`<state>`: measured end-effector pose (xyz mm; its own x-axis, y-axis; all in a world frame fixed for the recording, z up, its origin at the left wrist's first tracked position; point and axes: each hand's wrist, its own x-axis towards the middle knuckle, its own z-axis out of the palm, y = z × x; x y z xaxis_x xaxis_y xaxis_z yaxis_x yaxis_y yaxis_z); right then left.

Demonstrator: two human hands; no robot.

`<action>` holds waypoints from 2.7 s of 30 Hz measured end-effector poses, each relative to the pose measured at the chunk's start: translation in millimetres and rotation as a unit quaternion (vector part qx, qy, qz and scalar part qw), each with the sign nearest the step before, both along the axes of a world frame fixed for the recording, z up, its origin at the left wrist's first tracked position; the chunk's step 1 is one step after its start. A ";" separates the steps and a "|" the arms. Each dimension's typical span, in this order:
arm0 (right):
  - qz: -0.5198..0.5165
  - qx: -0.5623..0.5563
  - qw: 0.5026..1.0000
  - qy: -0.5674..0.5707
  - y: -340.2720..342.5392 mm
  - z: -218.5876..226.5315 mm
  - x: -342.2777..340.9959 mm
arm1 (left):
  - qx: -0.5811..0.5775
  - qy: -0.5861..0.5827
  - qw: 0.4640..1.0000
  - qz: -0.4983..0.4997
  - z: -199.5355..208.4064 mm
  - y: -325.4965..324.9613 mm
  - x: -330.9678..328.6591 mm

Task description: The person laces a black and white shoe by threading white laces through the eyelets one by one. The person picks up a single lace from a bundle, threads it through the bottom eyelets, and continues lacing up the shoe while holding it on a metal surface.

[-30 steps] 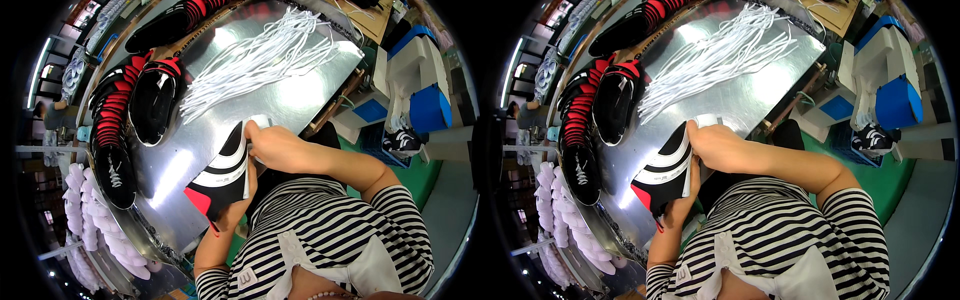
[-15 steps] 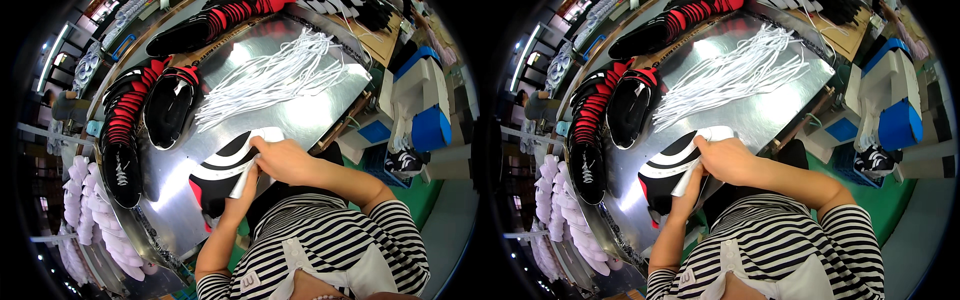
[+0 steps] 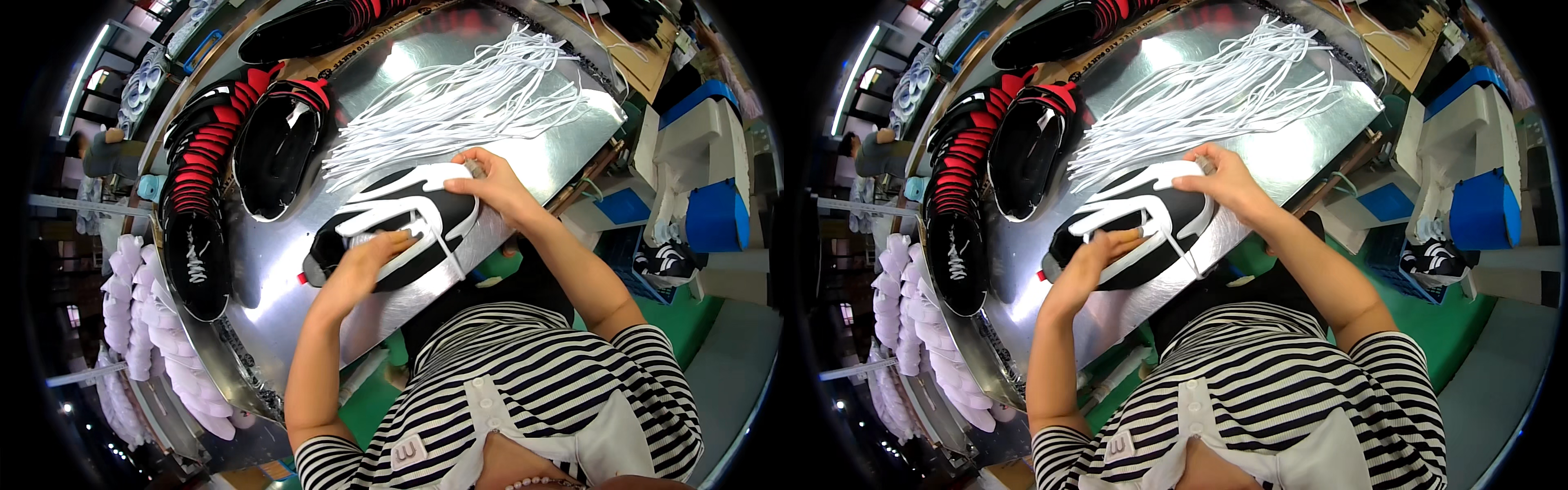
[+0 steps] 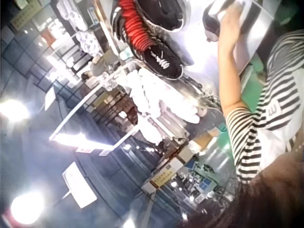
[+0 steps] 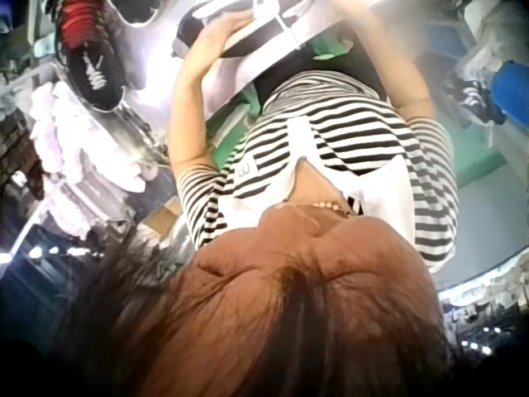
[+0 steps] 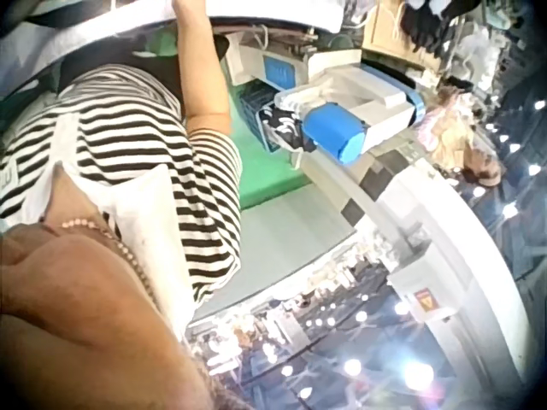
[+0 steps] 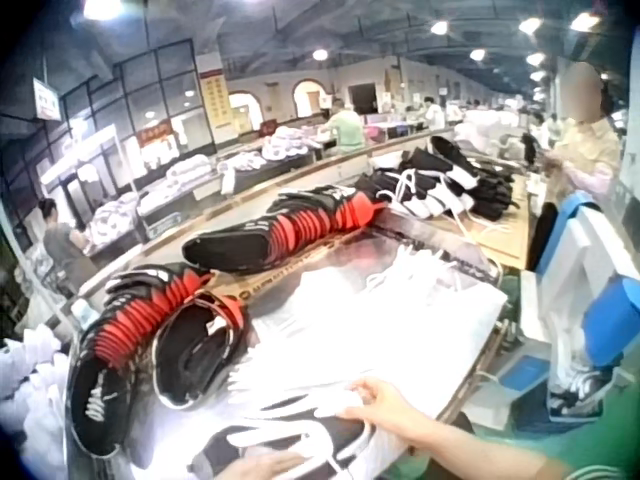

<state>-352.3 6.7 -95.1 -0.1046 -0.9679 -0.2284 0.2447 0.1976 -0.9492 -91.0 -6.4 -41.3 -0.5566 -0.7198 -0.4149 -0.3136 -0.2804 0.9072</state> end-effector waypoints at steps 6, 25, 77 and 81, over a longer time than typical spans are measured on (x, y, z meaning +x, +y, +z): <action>-0.028 -0.088 0.985 0.149 22.7 0.1 2.9 | -0.406 -0.233 0.883 -0.035 4.8 27.9 -11.7; 0.176 -0.117 0.951 0.227 156.5 -4.5 -35.9 | -0.472 -0.215 0.855 -0.025 7.2 13.3 -21.6; 0.134 -0.093 0.913 0.373 60.1 6.1 26.4 | -0.363 -0.272 0.890 -0.054 -5.6 -9.5 -58.6; 0.133 -0.072 0.913 0.378 59.4 3.9 29.1 | -0.362 -0.238 0.900 -0.051 -7.9 -9.6 -58.3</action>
